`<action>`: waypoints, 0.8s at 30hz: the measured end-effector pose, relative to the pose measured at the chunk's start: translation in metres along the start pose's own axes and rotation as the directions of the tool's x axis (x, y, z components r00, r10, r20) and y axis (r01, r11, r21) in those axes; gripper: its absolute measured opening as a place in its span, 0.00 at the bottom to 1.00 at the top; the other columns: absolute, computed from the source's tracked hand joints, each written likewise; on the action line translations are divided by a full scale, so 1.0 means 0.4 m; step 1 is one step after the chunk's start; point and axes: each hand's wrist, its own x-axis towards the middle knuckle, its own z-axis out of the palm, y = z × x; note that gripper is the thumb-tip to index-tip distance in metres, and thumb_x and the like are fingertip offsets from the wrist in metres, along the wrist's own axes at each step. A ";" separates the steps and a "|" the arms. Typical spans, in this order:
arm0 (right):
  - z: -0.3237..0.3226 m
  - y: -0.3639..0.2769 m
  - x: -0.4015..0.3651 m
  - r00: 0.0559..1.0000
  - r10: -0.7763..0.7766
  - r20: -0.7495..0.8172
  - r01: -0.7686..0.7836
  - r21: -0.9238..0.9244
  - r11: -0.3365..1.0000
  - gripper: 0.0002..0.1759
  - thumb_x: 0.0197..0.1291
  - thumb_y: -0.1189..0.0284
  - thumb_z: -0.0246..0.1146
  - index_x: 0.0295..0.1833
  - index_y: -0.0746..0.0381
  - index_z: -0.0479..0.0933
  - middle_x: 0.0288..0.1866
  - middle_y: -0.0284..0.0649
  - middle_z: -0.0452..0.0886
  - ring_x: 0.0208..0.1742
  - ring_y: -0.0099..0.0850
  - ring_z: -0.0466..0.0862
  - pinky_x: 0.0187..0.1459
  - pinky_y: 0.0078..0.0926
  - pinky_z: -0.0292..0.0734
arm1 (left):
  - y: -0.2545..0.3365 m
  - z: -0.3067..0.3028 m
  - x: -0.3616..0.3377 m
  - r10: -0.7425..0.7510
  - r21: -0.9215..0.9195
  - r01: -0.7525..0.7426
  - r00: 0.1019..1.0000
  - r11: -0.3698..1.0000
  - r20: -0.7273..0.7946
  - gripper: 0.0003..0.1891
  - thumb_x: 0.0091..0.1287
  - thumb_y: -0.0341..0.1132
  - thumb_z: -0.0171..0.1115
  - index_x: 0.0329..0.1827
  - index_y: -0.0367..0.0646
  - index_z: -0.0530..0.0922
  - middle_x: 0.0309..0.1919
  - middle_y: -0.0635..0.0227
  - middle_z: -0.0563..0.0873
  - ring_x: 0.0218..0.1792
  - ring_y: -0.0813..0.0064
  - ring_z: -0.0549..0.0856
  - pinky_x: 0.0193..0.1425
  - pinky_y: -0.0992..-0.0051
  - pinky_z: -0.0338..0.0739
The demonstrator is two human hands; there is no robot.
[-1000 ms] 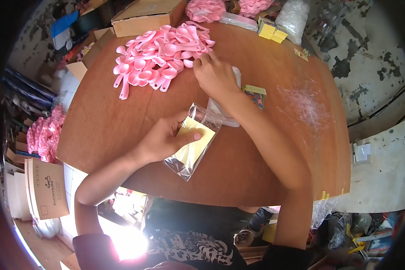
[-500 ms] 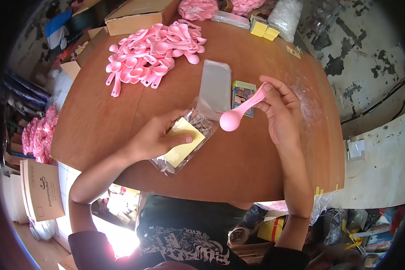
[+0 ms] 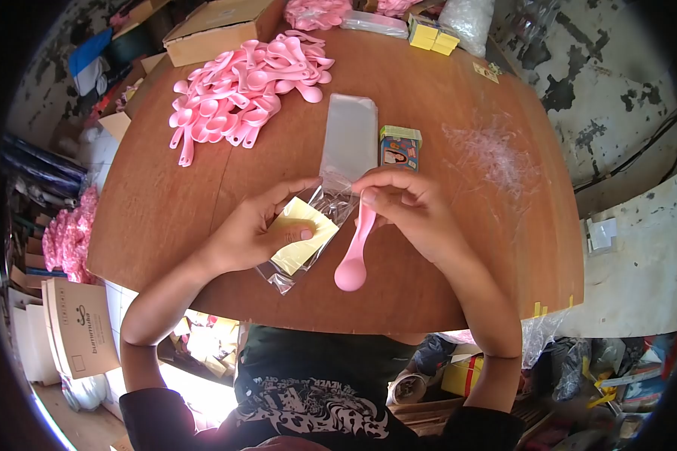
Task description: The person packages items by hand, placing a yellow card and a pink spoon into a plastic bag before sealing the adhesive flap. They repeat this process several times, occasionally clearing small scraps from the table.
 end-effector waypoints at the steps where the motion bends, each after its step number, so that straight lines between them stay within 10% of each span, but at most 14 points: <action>1: -0.003 -0.004 -0.002 0.999 -0.032 -0.042 0.034 0.051 0.998 0.11 0.67 0.74 0.60 0.50 0.70 0.79 0.40 0.40 0.83 0.39 0.27 0.85 0.41 0.29 0.85 | 0.003 -0.002 -0.001 -0.002 -0.001 0.002 1.000 1.000 -0.002 0.30 0.67 0.26 0.64 0.71 0.38 0.64 0.45 0.68 0.84 0.44 0.87 0.79 0.48 0.80 0.76; 7: -0.025 -0.034 0.001 0.807 -0.412 -0.424 0.427 -0.063 0.902 0.11 0.69 0.74 0.59 0.49 0.70 0.79 0.40 0.41 0.83 0.39 0.27 0.85 0.42 0.30 0.88 | 0.001 0.003 0.000 0.161 0.215 -0.154 0.987 0.964 -0.012 0.31 0.64 0.29 0.67 0.71 0.40 0.65 0.44 0.66 0.84 0.42 0.86 0.79 0.44 0.78 0.77; 24: 0.071 0.010 -0.022 0.837 -0.430 -0.339 0.376 -0.216 0.901 0.09 0.65 0.79 0.63 0.48 0.70 0.80 0.41 0.37 0.82 0.38 0.20 0.83 0.39 0.15 0.78 | 0.005 0.015 0.000 0.167 0.094 -0.168 0.986 0.981 0.018 0.34 0.62 0.28 0.69 0.71 0.36 0.64 0.56 0.59 0.82 0.56 0.74 0.81 0.54 0.74 0.78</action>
